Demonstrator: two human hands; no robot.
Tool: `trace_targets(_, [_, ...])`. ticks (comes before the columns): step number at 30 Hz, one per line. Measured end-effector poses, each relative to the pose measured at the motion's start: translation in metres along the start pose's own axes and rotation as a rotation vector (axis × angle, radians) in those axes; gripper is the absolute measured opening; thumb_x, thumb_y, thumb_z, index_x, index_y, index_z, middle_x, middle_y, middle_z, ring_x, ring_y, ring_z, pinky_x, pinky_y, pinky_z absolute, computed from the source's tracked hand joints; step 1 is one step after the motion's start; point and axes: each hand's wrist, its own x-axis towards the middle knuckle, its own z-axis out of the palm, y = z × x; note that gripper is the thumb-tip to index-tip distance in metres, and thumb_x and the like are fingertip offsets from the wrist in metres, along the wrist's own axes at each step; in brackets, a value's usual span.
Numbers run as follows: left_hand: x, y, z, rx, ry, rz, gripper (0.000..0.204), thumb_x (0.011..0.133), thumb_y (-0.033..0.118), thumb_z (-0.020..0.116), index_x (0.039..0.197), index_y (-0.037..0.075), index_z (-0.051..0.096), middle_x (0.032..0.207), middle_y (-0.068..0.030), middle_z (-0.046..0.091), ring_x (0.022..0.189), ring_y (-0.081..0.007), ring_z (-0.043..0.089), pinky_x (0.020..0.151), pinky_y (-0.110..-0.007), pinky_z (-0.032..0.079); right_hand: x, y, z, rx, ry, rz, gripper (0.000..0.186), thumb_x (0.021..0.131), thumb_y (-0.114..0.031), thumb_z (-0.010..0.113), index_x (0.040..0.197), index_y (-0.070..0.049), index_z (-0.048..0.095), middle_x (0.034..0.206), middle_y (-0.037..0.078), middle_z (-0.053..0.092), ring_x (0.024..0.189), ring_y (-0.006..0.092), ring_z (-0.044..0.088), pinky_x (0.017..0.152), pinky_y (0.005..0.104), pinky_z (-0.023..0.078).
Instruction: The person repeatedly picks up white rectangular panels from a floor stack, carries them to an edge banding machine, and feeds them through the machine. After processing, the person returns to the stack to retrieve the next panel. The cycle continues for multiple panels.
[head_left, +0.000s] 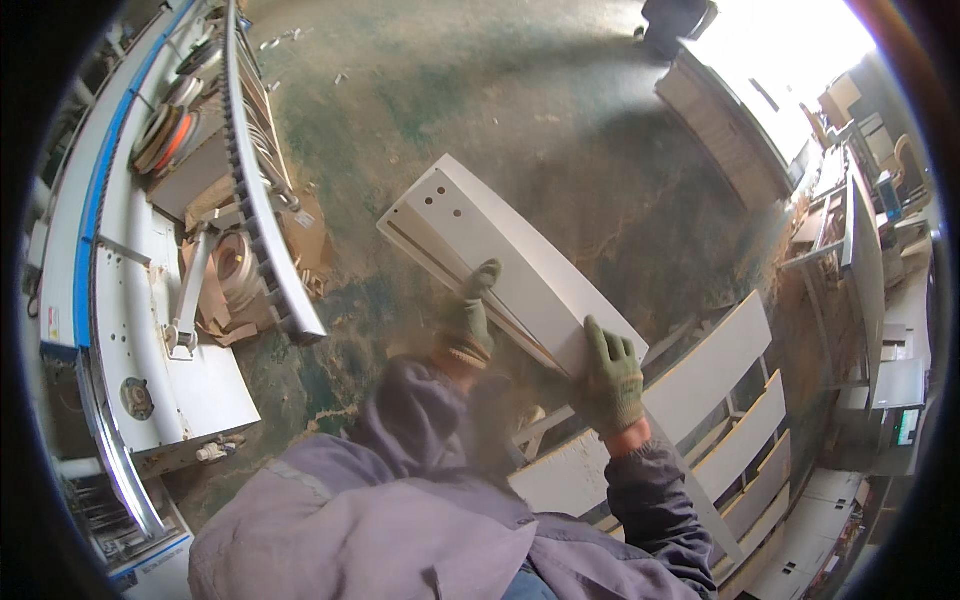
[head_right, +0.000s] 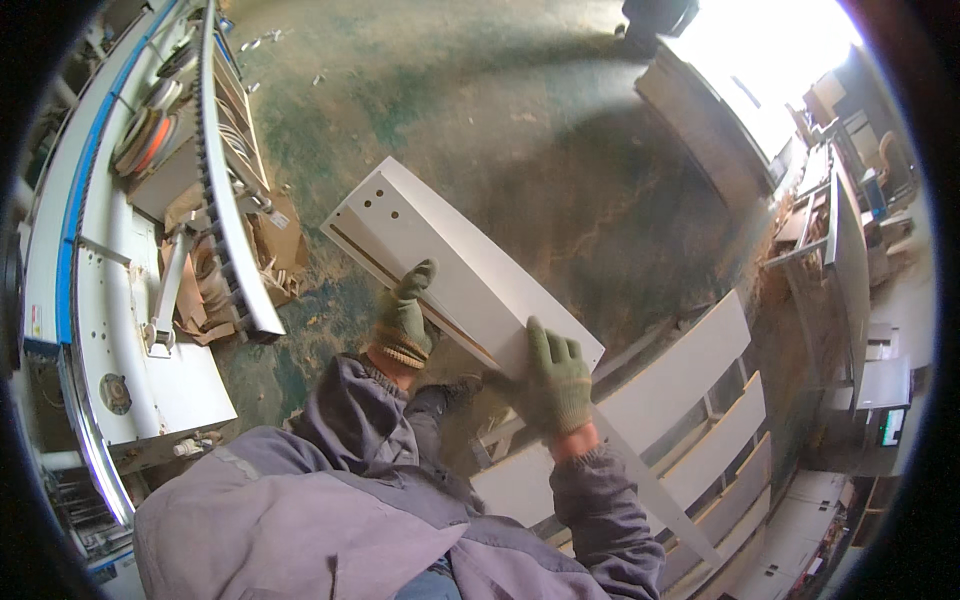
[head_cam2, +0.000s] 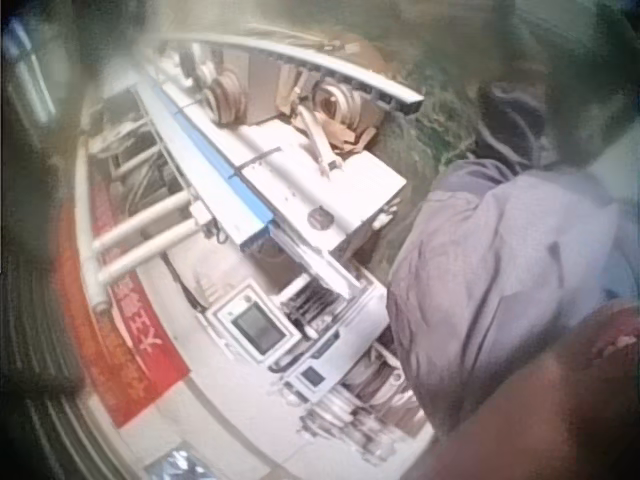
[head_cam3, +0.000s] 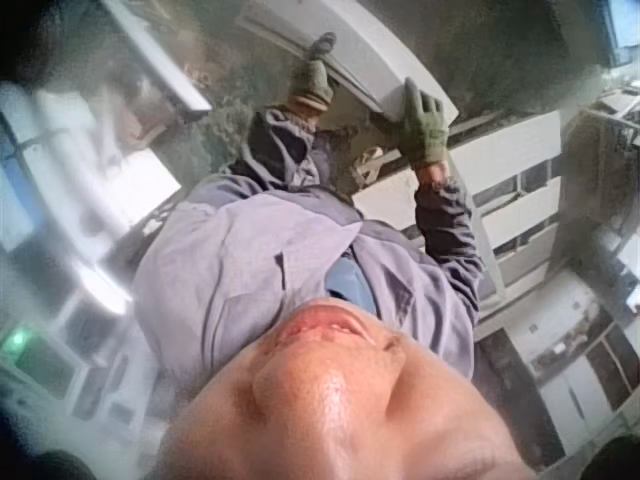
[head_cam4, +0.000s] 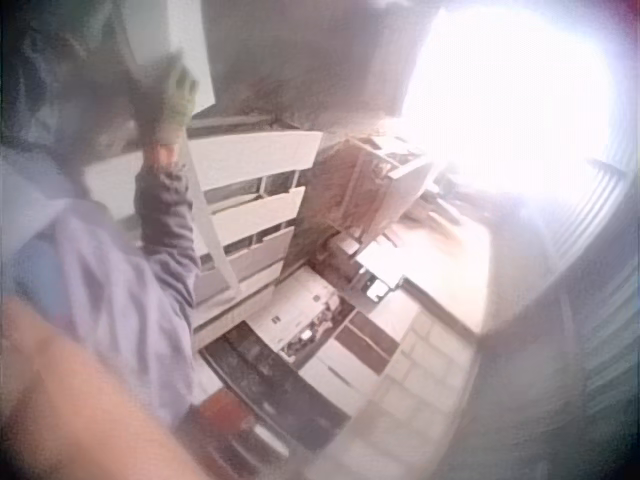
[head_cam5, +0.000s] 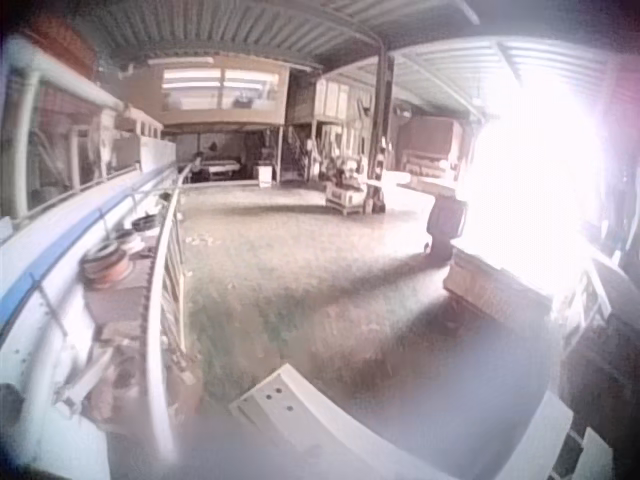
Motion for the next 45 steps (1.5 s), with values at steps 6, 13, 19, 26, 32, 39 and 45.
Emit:
trace_targets(6, [-0.067, 0.126, -0.008, -0.049, 0.085, 0.13, 0.035, 0.085, 0.023, 0.079, 0.114, 0.005, 0.072, 0.108, -0.0055, 0.07, 0.097, -0.0227, 0.068, 0.085, -0.039, 0.059, -0.121, -0.023, -0.072, 0.018, 0.006, 0.083, 0.129, 0.052, -0.052, 0.096, 0.151, 0.006, 0.037, 0.138, 0.028, 0.051, 0.127, 0.0456, 0.052, 0.105, 0.0524, 0.044])
trace_targets(13, [-0.077, 0.21, -0.119, 0.203, 0.286, 0.36, 0.034, 0.085, 0.022, 0.078, 0.112, 0.002, 0.073, 0.104, -0.0049, 0.071, 0.097, -0.0213, 0.067, 0.086, -0.036, 0.057, -0.212, -0.019, 0.0, 0.092, -0.474, 0.35, 0.079, 0.059, -0.032, 0.087, 0.126, -0.003, 0.056, 0.104, 0.021, 0.068, 0.098, 0.0422, 0.066, 0.085, 0.051, 0.054])
trace_targets(19, [-0.105, 0.331, -0.223, -0.071, 0.258, 0.379, 0.03, 0.089, 0.023, 0.077, 0.113, 0.006, 0.069, 0.102, -0.0061, 0.072, 0.087, -0.023, 0.071, 0.077, -0.038, 0.06, -0.166, -0.102, -0.004, 0.384, -0.577, 0.251, 0.054, 0.079, -0.038, 0.08, 0.117, -0.006, 0.061, 0.102, 0.024, 0.069, 0.096, 0.0473, 0.065, 0.081, 0.0528, 0.055])
trace_targets(26, [-0.173, 0.395, -0.336, -0.36, 0.394, 0.582, 0.029, 0.091, 0.02, 0.075, 0.116, 0.006, 0.068, 0.105, -0.0064, 0.071, 0.094, -0.0223, 0.07, 0.084, -0.039, 0.059, -0.007, -0.236, -0.081, 0.191, -0.661, 0.06, 0.069, 0.067, -0.042, 0.085, 0.121, -0.01, 0.057, 0.105, 0.022, 0.069, 0.1, 0.0441, 0.066, 0.085, 0.0536, 0.054])
trace_targets(32, [-0.248, 0.413, -0.4, -0.513, 0.578, 0.577, 0.034, 0.092, 0.025, 0.074, 0.119, 0.006, 0.067, 0.106, -0.0049, 0.071, 0.094, -0.0227, 0.071, 0.08, -0.036, 0.061, 0.123, -0.311, -0.075, -0.274, -0.665, -0.567, 0.064, 0.058, -0.032, 0.086, 0.108, -0.007, 0.057, 0.101, 0.018, 0.068, 0.095, 0.0408, 0.067, 0.082, 0.0501, 0.056])
trace_targets(39, [-0.293, 0.407, -0.496, -0.598, 0.789, 0.787, 0.041, 0.092, 0.034, 0.074, 0.123, 0.008, 0.065, 0.113, -0.008, 0.071, 0.096, -0.0234, 0.072, 0.075, -0.038, 0.063, 0.217, -0.44, -0.007, -0.272, -0.765, -0.897, 0.058, 0.066, -0.039, 0.084, 0.109, -0.006, 0.063, 0.103, 0.018, 0.068, 0.098, 0.0397, 0.068, 0.084, 0.0495, 0.055])
trace_targets(45, [-0.319, 0.415, -0.556, -0.362, 0.989, 1.106, 0.038, 0.092, 0.028, 0.074, 0.123, 0.008, 0.064, 0.112, -0.0079, 0.07, 0.101, -0.0257, 0.069, 0.085, -0.04, 0.06, 0.26, -0.504, 0.074, -0.191, -0.824, -1.162, 0.063, 0.069, -0.043, 0.081, 0.115, -0.006, 0.061, 0.107, 0.018, 0.068, 0.101, 0.0394, 0.068, 0.087, 0.0485, 0.055])
